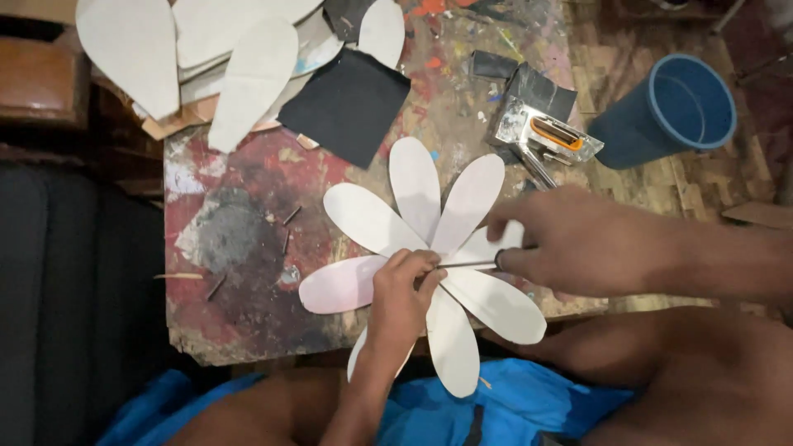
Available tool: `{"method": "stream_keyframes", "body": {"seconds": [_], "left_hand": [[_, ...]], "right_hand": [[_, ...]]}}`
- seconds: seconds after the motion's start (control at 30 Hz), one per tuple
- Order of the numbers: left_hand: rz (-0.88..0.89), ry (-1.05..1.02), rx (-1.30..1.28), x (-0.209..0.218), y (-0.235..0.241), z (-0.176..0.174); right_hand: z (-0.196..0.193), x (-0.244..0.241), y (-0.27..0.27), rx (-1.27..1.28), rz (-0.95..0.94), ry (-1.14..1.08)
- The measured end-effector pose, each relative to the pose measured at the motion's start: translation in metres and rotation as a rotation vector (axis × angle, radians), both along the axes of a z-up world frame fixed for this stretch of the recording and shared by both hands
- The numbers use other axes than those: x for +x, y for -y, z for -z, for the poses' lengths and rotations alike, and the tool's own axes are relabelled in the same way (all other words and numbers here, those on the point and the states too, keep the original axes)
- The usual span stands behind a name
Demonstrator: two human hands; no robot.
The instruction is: Assembling a wooden flower by screwing multiple petals onto a central base using a manual screwdriver.
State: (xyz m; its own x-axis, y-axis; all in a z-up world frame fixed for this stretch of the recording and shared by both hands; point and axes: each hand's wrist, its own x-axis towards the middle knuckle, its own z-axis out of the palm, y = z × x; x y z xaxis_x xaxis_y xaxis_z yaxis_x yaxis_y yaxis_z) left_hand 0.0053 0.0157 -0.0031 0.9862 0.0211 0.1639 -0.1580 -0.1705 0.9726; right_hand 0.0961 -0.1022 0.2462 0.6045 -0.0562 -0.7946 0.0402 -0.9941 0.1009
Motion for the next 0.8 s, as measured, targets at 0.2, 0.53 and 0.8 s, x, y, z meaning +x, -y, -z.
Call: {"method": "stream_keyframes", "body": {"seconds": [0.2, 0.53, 0.8], "left_hand": [[0.084, -0.11, 0.105, 0.001, -0.004, -0.007], [0.061, -0.233, 0.289, 0.005, -0.002, -0.011], [0.04, -0.196, 0.343, 0.003, 0.002, -0.006]], "right_hand": [[-0.015, -0.001, 0.027, 0.244, -0.429, 0.012], [-0.008, -0.011, 0.096, 0.121, -1.204, 0.688], [0.008, -0.034, 0.083, 0.024, -0.893, 0.709]]}}
